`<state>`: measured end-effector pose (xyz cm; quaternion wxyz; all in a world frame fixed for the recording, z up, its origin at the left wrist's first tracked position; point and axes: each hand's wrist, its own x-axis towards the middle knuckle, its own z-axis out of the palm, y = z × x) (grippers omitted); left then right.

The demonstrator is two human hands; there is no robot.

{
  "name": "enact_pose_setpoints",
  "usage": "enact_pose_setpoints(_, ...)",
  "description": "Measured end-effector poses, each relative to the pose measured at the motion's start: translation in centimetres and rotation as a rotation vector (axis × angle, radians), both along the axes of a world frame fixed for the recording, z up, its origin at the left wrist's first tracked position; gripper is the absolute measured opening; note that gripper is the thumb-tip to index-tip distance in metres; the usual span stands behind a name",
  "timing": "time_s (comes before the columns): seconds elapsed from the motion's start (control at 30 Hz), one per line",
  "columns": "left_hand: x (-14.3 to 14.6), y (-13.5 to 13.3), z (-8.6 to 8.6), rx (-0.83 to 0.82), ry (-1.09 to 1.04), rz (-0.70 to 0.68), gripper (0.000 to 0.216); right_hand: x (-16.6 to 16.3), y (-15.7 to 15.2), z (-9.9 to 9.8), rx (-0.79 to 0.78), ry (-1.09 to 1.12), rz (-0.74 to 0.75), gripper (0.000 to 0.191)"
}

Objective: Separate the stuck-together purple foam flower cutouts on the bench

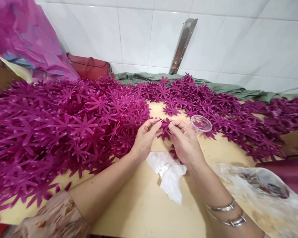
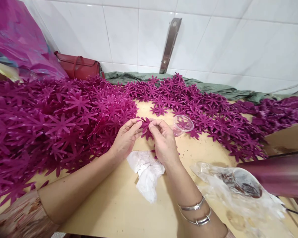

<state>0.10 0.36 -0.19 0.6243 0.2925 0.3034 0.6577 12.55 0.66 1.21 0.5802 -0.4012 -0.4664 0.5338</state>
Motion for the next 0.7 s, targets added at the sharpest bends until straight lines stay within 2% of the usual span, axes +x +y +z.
enact_pose_setpoints(0.2, -0.4, 0.5, -0.2, -0.101, -0.095, 0.184, 0.029, 0.1, 0.4, -0.2, 0.047, 0.126, -0.039, 0.031)
enact_pose_setpoints(0.3, -0.5, 0.6, -0.3, -0.082, -0.092, 0.239, 0.026, 0.2, 0.7, -0.6, -0.013, 0.153, -0.043, 0.036)
enact_pose_setpoints(0.47, -0.5, 0.5, -0.3, -0.03, -0.082, 0.262, 0.023, 0.2, 0.8, -0.3, -0.147, 0.233, 0.074, 0.05)
enact_pose_setpoints(0.7, -0.4, 0.5, -0.3, -0.01, -0.026, 0.269, 0.038, 0.3, 0.8, -0.9, -0.062, 0.091, -0.083, 0.036)
